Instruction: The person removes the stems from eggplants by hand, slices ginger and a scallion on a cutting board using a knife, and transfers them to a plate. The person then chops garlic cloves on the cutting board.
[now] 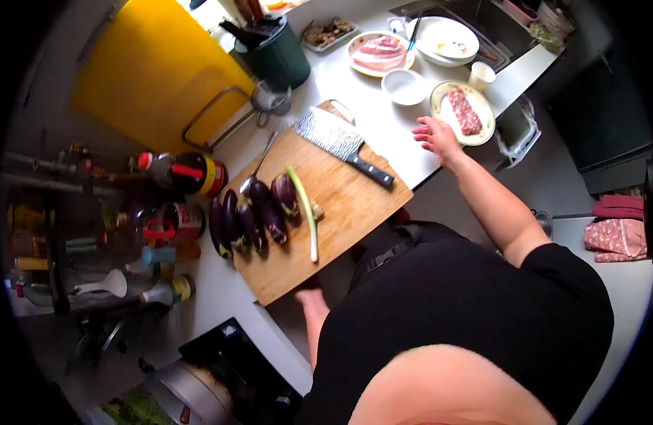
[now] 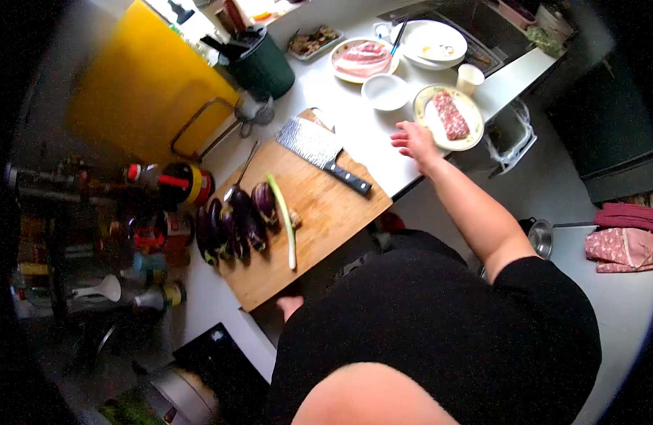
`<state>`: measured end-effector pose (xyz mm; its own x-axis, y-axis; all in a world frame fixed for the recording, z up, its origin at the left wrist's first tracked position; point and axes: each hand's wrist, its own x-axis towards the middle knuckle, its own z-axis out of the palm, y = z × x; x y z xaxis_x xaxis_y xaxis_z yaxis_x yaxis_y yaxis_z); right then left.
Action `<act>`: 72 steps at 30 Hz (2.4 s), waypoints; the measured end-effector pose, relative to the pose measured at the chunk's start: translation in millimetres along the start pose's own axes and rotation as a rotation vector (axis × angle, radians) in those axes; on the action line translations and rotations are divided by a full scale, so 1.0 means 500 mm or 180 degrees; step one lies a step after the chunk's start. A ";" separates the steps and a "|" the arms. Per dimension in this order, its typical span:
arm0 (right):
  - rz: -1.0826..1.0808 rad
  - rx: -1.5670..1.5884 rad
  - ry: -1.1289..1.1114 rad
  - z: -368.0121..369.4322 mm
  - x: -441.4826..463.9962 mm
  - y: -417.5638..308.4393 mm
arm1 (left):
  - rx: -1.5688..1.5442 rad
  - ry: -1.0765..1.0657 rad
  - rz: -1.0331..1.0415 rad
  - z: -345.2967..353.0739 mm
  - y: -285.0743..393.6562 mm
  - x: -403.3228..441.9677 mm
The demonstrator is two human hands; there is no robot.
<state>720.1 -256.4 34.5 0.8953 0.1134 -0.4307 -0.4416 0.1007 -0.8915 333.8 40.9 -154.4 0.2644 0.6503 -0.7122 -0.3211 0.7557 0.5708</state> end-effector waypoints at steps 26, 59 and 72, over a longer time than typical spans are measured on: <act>0.0640 -0.1111 -0.0355 -0.116 -0.271 0.269 | 0.0030 0.0411 -0.0554 -0.082 -0.009 -0.204; -0.0124 -0.3794 -0.1684 0.032 -0.138 0.557 | 0.0708 0.0981 -0.0559 -0.305 -0.088 -0.415; 0.0226 -0.5536 -0.2231 0.049 -0.019 0.497 | 0.0772 0.0866 -0.0795 -0.325 -0.089 -0.440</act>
<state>600.4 -208.3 -179.7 0.4985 0.4486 -0.7418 0.4757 -0.8569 -0.1985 142.0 -148.5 -89.7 0.0472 0.4257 -0.9036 -0.0464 0.9046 0.4237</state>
